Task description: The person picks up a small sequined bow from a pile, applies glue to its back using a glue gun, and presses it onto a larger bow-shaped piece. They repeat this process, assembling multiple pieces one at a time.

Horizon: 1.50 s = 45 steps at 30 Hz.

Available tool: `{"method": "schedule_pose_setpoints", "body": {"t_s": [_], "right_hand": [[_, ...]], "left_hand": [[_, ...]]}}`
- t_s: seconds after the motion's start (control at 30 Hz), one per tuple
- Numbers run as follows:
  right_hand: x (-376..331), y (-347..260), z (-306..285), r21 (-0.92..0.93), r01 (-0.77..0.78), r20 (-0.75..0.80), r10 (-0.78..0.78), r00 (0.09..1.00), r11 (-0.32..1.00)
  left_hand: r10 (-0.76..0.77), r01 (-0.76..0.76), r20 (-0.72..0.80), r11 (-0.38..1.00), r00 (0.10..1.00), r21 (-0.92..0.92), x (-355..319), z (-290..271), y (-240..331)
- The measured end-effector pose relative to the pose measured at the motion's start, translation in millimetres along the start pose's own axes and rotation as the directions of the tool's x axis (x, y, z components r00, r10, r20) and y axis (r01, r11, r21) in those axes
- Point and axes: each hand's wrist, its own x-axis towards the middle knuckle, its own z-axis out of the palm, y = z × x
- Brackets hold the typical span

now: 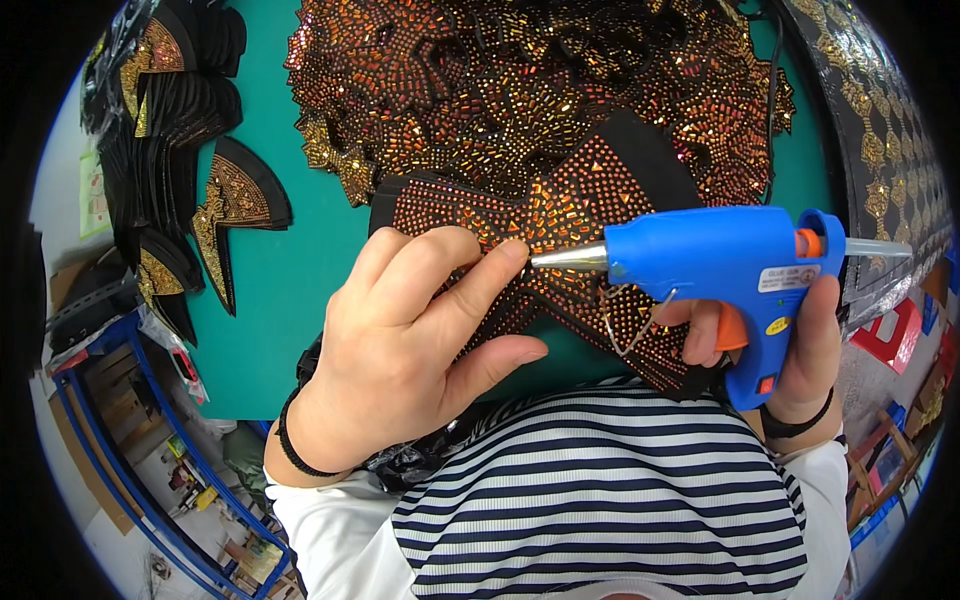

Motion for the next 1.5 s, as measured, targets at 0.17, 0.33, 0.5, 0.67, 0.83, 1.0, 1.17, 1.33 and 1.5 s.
{"method": "schedule_pose_setpoints", "body": {"t_s": [0.17,0.33,0.5,0.67,0.83,1.0,1.17,1.33,1.5], "right_hand": [[1.2,0.5,1.8,-0.001,0.006,-0.001,-0.006,1.000,1.000],[4.8,0.0,-2.4,-0.070,0.029,0.050,-0.025,0.998,0.997],[7.6,0.2,-13.8,-0.031,0.061,0.227,-0.053,0.972,0.998],[9.4,5.5,-15.8,0.003,0.088,0.247,-0.086,0.965,0.996],[9.0,7.0,-16.9,0.023,0.109,0.248,-0.111,0.962,0.994],[10.2,8.1,-18.2,0.029,0.111,0.262,-0.115,0.958,0.993],[6.4,7.2,-9.8,-0.028,0.081,0.092,-0.078,0.993,0.996],[6.1,2.1,-8.0,-0.028,0.051,0.088,-0.048,0.995,0.998],[5.6,-0.7,-4.8,-0.049,0.023,0.098,-0.018,0.995,0.999]], "left_hand": [[0.011,-0.011,0.011,1.000,1.000,-0.012,-0.5,-3.0,-2.4],[-0.028,0.016,-0.084,0.989,0.996,-0.145,-13.0,-5.9,-10.7],[-0.066,0.055,-0.090,0.992,0.994,-0.110,-14.0,-6.5,-8.5],[-0.074,0.065,-0.093,0.992,0.993,-0.104,-13.8,-2.2,-8.8],[-0.094,0.086,-0.071,0.990,0.993,-0.109,-12.5,-3.0,-7.7],[-0.074,0.068,-0.057,0.993,0.996,-0.097,-12.0,-4.0,-8.8],[-0.071,0.065,-0.054,0.992,0.996,-0.105,-11.3,-4.0,-10.7],[-0.076,0.069,-0.057,0.991,0.995,-0.115,-10.1,-4.7,-11.1],[-0.065,0.058,-0.041,0.987,0.997,-0.148,-8.9,-11.2,-6.9]]}}
